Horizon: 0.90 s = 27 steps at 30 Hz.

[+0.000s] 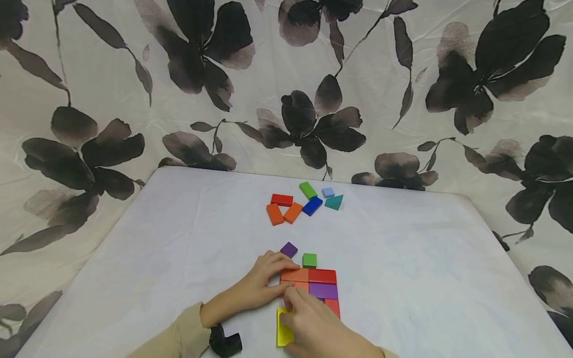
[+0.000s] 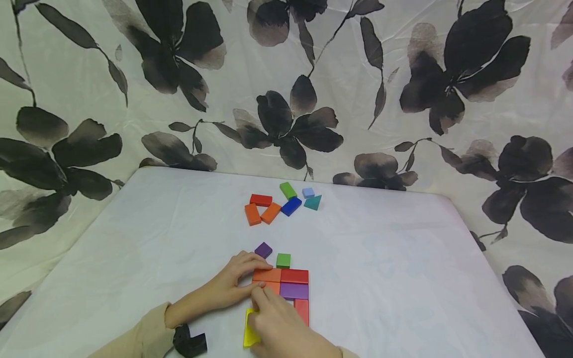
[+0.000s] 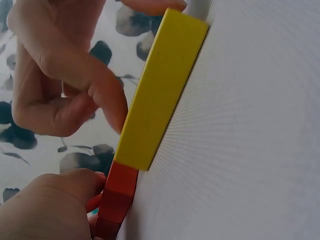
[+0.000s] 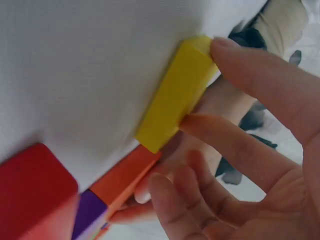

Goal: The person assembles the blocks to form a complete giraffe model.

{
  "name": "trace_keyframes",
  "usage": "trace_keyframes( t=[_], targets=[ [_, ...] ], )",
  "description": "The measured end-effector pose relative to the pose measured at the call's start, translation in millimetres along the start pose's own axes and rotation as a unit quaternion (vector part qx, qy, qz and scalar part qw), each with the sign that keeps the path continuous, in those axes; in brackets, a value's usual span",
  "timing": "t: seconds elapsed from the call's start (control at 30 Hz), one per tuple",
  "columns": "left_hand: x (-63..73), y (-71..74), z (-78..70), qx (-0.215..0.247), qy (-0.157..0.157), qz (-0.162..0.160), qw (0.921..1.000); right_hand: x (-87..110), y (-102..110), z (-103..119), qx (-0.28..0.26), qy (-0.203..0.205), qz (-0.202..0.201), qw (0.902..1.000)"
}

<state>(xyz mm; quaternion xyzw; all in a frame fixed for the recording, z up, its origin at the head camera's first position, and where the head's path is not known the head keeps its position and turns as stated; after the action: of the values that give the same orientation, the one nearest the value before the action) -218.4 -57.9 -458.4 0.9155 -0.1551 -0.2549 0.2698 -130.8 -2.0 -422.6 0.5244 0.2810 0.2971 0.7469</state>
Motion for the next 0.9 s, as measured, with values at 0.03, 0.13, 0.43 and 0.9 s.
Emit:
trace_keyframes(
  t=[0.03, 0.13, 0.43, 0.9],
  targets=[
    [-0.1, -0.1, 0.6, -0.002, 0.002, 0.001, 1.0000, -0.3, 0.3, -1.4, -0.003, -0.005, -0.001, 1.0000],
    [-0.4, 0.3, 1.1, -0.003, 0.005, 0.002, 1.0000, -1.3, 0.6, -6.3, -0.012, -0.023, -0.004, 0.9997],
    [-0.4, 0.1, 0.1, -0.003, 0.007, 0.004, 1.0000, -3.7, 4.7, -11.2, -0.020, -0.029, -0.027, 0.9990],
    [-2.1, -0.7, 0.4, 0.001, 0.012, 0.007, 0.9999, -5.6, 10.7, -14.7, -0.035, -0.017, -0.066, 0.9971]
  ],
)
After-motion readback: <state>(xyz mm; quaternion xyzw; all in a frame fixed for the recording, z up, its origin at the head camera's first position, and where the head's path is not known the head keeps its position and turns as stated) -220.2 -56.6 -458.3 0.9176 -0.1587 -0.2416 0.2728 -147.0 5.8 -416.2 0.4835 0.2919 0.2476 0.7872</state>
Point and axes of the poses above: each hand's wrist, its own x-axis away from the middle knuckle, its own y-axis out of the back of the hand, z = x × y, the point moved 10 cm from there along -x, towards the middle knuckle, and after that the axes turned 11 degrees about -z, right-handed, at the moved point
